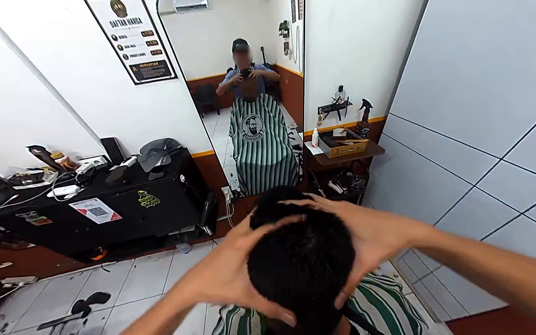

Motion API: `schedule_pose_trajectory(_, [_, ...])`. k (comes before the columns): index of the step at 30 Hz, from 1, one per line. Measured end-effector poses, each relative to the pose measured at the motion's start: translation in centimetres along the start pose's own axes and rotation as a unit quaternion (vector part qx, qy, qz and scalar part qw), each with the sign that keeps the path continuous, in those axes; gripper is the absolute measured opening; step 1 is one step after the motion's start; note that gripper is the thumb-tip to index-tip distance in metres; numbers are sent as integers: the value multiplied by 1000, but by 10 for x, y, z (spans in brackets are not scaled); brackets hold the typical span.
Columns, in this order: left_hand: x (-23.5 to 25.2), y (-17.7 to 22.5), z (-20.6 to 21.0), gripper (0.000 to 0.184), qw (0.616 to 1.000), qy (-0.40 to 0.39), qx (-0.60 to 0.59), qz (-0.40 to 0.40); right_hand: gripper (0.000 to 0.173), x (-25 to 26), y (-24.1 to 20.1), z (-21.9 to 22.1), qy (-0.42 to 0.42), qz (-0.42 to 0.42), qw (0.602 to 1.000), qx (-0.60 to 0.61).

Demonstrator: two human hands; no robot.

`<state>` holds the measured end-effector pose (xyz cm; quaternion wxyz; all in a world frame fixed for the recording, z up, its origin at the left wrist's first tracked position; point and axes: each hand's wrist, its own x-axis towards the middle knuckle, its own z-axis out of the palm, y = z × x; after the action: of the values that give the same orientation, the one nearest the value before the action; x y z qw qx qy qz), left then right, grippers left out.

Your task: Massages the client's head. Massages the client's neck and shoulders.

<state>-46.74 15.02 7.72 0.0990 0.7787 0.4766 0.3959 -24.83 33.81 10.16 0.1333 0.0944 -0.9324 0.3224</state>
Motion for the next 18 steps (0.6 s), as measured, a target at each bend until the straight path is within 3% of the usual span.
schedule_pose_trajectory(2, [3, 1, -10, 95, 1000, -22, 15, -4, 109, 2, 1, -12, -20, -10, 999, -29])
schedule_pose_trajectory(5, [-21, 9, -11, 77, 996, 63, 63, -7, 67, -18, 5, -13, 90, -59, 992, -69])
schedule_pose_trajectory(6, [-24, 11, -11, 78, 995, 70, 71, -8, 70, -20, 3, -10, 94, -55, 991, -72])
schedule_pose_trajectory(9, [-16, 25, -10, 90, 995, 9, 98, -24, 111, -3, -13, 4, 22, 1, 999, -46])
schedule_pose_trajectory(10, [-15, 27, -13, 85, 994, 8, 102, -22, 109, 2, -15, 4, 27, 0, 999, -48])
schedule_pose_trajectory(13, [-16, 26, -24, 55, 994, 52, 92, -7, 70, 4, -17, -11, 87, -39, 990, -108])
schedule_pose_trajectory(14, [-16, 29, -24, 58, 994, 36, 105, -14, 71, 6, -21, -10, 72, -34, 989, -126])
schedule_pose_trajectory(16, [-13, 38, -18, 69, 988, -10, 149, -29, 89, 10, -32, 0, 8, -7, 992, -129])
schedule_pose_trajectory(18, [-8, 43, -20, 55, 986, 11, 168, -11, 74, 13, -36, 1, 47, -20, 989, -137])
